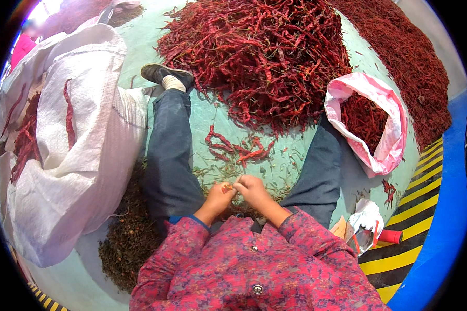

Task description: The person sits on the floor and repeatedly picks up dried red chilies, removes the stems by hand, and drops the de-stemmed chilies into a nearby bag. The stems are discarded onto the floor beside them.

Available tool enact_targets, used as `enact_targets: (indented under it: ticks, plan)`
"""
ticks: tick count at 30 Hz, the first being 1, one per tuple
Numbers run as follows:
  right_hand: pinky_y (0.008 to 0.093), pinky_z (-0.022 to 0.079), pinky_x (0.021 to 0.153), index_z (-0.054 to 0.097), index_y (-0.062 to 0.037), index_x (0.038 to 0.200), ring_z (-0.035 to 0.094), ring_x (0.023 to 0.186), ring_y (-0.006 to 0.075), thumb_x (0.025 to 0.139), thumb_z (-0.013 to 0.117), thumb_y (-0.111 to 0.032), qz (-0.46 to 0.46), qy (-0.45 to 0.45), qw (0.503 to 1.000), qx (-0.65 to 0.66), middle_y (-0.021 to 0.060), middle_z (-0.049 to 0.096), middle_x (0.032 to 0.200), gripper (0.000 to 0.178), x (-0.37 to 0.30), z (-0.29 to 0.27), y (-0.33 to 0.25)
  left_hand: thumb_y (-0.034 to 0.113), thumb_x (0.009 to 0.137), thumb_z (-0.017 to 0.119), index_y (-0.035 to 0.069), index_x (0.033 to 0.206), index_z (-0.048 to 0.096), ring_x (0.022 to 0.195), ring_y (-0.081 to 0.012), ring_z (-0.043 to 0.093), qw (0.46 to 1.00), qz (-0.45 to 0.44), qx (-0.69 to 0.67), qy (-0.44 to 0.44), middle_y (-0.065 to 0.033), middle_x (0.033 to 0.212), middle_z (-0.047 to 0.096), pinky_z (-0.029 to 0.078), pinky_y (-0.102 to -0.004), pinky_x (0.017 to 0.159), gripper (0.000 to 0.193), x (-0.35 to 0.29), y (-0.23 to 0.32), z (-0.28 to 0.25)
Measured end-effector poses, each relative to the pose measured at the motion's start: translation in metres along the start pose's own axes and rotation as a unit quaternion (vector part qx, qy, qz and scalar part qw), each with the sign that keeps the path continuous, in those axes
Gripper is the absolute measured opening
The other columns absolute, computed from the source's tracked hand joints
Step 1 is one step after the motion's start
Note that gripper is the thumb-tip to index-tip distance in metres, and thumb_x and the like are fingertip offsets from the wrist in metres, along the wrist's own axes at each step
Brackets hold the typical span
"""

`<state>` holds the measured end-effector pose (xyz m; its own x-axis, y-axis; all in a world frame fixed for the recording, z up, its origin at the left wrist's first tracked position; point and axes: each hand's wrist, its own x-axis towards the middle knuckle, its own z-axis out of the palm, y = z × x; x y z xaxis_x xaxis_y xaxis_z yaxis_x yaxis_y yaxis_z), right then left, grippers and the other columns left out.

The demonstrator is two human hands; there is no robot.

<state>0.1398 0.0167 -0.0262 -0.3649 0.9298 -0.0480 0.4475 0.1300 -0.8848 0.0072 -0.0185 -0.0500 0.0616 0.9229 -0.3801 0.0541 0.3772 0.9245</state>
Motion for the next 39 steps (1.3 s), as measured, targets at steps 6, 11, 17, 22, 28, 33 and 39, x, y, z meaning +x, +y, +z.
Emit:
enact_targets:
  ticks: [6, 11, 17, 22, 28, 33, 39]
  plan:
    - [0.0359, 0.039, 0.053, 0.051, -0.0034, 0.066, 0.05, 0.06, 0.0287, 0.074, 0.052, -0.017, -0.068, 0.041, 0.992, -0.098, 0.011, 0.05, 0.063, 0.016, -0.001, -0.004, -0.005, 0.01, 0.073, 0.053, 0.001, 0.067, 0.049, 0.05, -0.009, 0.042, 0.999, 0.002, 0.047, -0.017, -0.0006, 0.056, 0.047, 0.033, -0.026, 0.045, 0.011, -0.008, 0.017, -0.001]
    - [0.0346, 0.041, 0.058, 0.055, -0.0012, 0.078, 0.053, 0.065, 0.0279, 0.075, 0.053, -0.024, 0.177, -0.079, 0.98, 0.053, 0.0136, 0.054, 0.068, 0.023, 0.001, -0.01, 0.052, 0.014, 0.075, 0.054, 0.002, 0.071, 0.05, 0.052, -0.0084, 0.043, 0.994, 0.092, 0.029, -0.043, -0.0001, 0.059, 0.05, 0.035, -0.0251, 0.048, 0.013, -0.008, 0.022, -0.001]
    - [0.0396, 0.043, 0.061, 0.053, -0.0045, 0.084, 0.053, 0.071, 0.0345, 0.07, 0.051, -0.013, 0.025, 0.068, 0.945, -0.319, 0.017, 0.05, 0.081, 0.017, 0.065, -0.055, 0.063, 0.01, 0.074, 0.056, 0.004, 0.076, 0.049, 0.057, -0.0034, 0.039, 0.981, -0.023, -0.192, 0.023, 0.0048, 0.064, 0.045, 0.032, -0.0196, 0.049, 0.011, 0.004, 0.009, -0.006]
    - [0.0405, 0.042, 0.059, 0.052, -0.0048, 0.078, 0.053, 0.069, 0.0349, 0.07, 0.051, -0.011, 0.015, -0.062, 0.904, -0.422, 0.0169, 0.049, 0.079, 0.011, 0.083, -0.068, 0.076, 0.009, 0.073, 0.057, 0.005, 0.076, 0.048, 0.052, -0.0045, 0.038, 0.98, -0.031, -0.193, 0.026, 0.0036, 0.062, 0.045, 0.032, -0.0199, 0.047, 0.011, 0.006, 0.002, -0.005]
    - [0.0383, 0.043, 0.06, 0.053, -0.0045, 0.078, 0.054, 0.067, 0.0317, 0.07, 0.053, -0.015, 0.027, -0.157, 0.975, -0.153, 0.0153, 0.056, 0.071, 0.013, 0.036, -0.055, 0.046, 0.009, 0.07, 0.058, 0.001, 0.072, 0.05, 0.053, -0.0139, 0.046, 0.971, 0.169, 0.156, 0.065, -0.0056, 0.063, 0.051, 0.037, -0.0272, 0.049, 0.011, -0.003, 0.016, 0.002]
    - [0.0402, 0.041, 0.054, 0.05, -0.0042, 0.074, 0.052, 0.066, 0.0344, 0.069, 0.049, -0.009, -0.086, -0.209, 0.942, -0.25, 0.016, 0.053, 0.067, 0.007, -0.001, -0.036, 0.014, 0.014, 0.067, 0.056, 0.003, 0.07, 0.049, 0.067, -0.0329, 0.052, 0.919, 0.226, 0.314, 0.076, -0.0146, 0.074, 0.054, 0.041, -0.0389, 0.055, 0.013, -0.005, 0.028, 0.011]
    - [0.0373, 0.041, 0.053, 0.051, -0.0033, 0.075, 0.052, 0.066, 0.0323, 0.071, 0.048, -0.008, -0.146, -0.18, 0.955, -0.183, 0.0151, 0.053, 0.07, 0.006, -0.005, -0.037, 0.007, 0.019, 0.07, 0.057, 0.003, 0.07, 0.05, 0.053, -0.0251, 0.048, 0.978, 0.048, 0.18, -0.098, -0.0123, 0.059, 0.051, 0.038, -0.0333, 0.051, 0.017, 0.003, 0.005, 0.003]
